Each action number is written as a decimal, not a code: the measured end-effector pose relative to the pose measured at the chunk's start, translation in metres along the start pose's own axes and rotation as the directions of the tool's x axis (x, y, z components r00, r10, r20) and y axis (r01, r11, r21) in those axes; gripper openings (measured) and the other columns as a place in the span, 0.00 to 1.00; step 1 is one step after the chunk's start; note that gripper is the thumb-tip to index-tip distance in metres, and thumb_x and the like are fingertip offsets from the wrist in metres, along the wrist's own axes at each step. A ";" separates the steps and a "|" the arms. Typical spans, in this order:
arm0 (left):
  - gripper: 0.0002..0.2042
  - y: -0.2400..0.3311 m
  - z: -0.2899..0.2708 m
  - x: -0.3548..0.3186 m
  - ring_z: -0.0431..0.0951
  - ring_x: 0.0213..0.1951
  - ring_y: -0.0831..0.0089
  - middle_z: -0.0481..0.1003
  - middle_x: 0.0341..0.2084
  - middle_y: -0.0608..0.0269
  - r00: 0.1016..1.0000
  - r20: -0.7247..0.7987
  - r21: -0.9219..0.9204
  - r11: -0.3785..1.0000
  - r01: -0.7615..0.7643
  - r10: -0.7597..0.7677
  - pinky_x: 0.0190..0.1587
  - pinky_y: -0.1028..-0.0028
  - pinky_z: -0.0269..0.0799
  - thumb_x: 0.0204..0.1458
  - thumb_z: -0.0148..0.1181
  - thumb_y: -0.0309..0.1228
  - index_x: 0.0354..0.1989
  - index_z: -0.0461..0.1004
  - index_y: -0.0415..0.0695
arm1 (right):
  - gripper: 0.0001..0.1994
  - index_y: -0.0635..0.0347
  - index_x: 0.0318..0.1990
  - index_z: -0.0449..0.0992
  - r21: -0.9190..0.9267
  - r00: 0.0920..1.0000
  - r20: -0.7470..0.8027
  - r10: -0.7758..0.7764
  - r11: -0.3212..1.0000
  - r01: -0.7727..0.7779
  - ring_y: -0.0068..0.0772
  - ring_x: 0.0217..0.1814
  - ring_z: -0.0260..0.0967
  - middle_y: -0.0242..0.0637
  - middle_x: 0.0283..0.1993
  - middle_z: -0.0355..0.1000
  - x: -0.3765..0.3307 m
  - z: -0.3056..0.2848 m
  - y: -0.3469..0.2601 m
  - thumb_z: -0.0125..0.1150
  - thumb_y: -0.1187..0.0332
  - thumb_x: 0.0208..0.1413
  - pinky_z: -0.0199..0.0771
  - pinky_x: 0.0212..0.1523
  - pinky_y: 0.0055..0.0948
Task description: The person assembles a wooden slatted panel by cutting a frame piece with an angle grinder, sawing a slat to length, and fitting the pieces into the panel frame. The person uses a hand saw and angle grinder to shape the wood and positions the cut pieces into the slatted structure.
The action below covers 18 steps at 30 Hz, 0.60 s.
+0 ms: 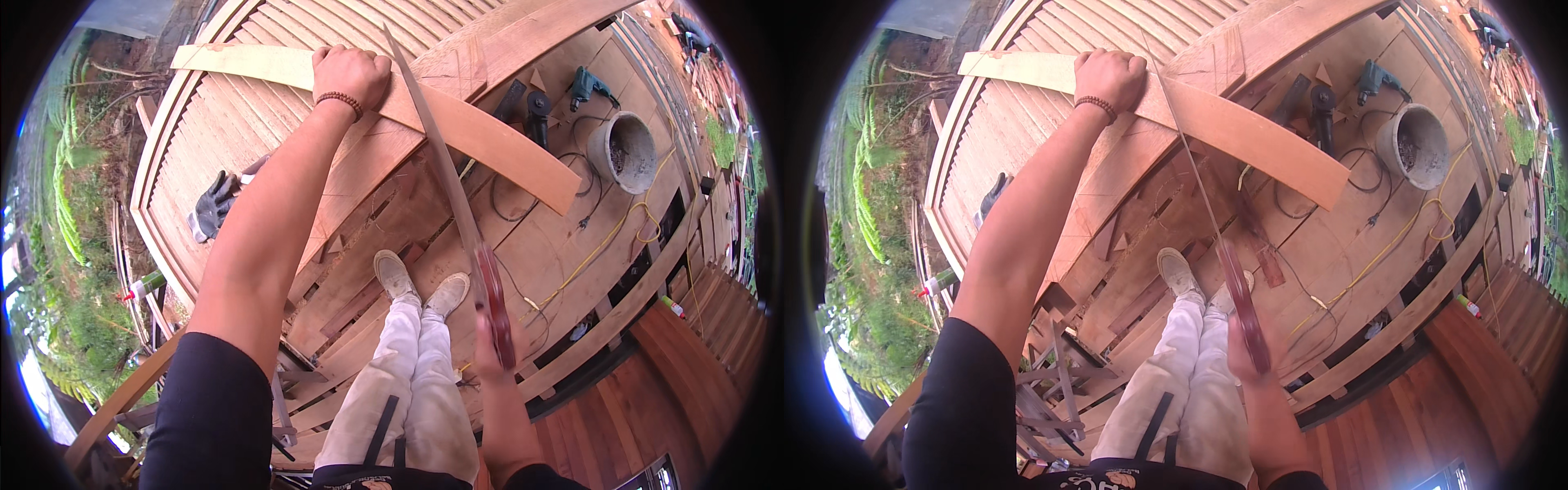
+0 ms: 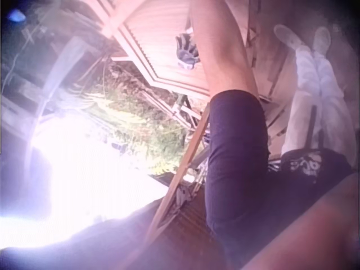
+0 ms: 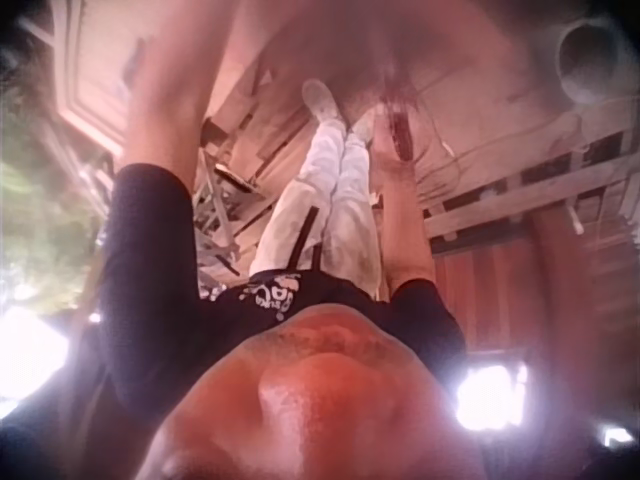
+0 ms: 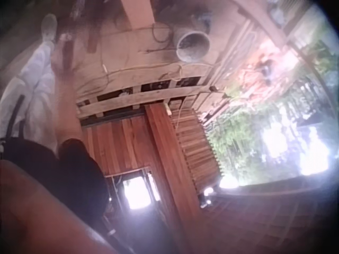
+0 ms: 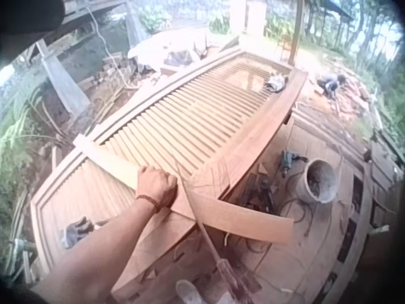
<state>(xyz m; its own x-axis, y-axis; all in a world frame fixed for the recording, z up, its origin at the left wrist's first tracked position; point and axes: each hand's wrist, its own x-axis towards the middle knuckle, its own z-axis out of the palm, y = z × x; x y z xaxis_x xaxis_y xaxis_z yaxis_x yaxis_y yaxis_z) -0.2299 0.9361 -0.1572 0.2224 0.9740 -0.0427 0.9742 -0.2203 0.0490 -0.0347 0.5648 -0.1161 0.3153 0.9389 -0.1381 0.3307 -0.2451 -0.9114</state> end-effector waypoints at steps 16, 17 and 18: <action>0.23 0.007 -0.003 0.004 0.75 0.42 0.57 0.80 0.30 0.52 0.999 -0.038 -0.052 0.999 -0.013 0.011 0.60 0.60 0.56 0.53 0.37 0.41 0.22 0.80 0.42 | 0.05 0.60 0.28 0.75 0.075 0.990 -0.021 -0.143 0.987 0.144 0.46 0.20 0.67 0.41 0.20 0.68 0.097 0.048 -0.023 0.64 0.71 0.51 0.65 0.21 0.37; 0.23 0.007 -0.004 0.006 0.75 0.42 0.57 0.80 0.30 0.52 1.000 -0.020 -0.036 0.999 -0.008 0.008 0.60 0.60 0.56 0.53 0.37 0.41 0.22 0.80 0.42 | 0.05 0.60 0.27 0.74 0.092 0.994 -0.011 -0.108 0.990 0.109 0.47 0.20 0.67 0.41 0.20 0.67 0.098 0.050 -0.026 0.64 0.71 0.51 0.65 0.21 0.37; 0.24 0.007 -0.003 0.003 0.75 0.42 0.57 0.80 0.29 0.52 1.000 0.010 -0.028 1.000 0.004 -0.004 0.60 0.60 0.56 0.53 0.37 0.41 0.22 0.80 0.42 | 0.05 0.60 0.27 0.74 0.100 0.998 0.011 -0.066 0.993 0.065 0.47 0.20 0.67 0.41 0.20 0.67 0.095 0.049 -0.029 0.64 0.71 0.51 0.65 0.22 0.37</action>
<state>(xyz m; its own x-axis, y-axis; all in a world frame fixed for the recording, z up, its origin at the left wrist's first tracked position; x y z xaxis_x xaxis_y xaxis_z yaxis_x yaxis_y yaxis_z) -0.2224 0.9375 -0.1543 0.2192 0.9743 -0.0525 0.9736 -0.2149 0.0765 -0.0577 0.6725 -0.1218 0.2832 0.9556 -0.0813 0.2596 -0.1580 -0.9527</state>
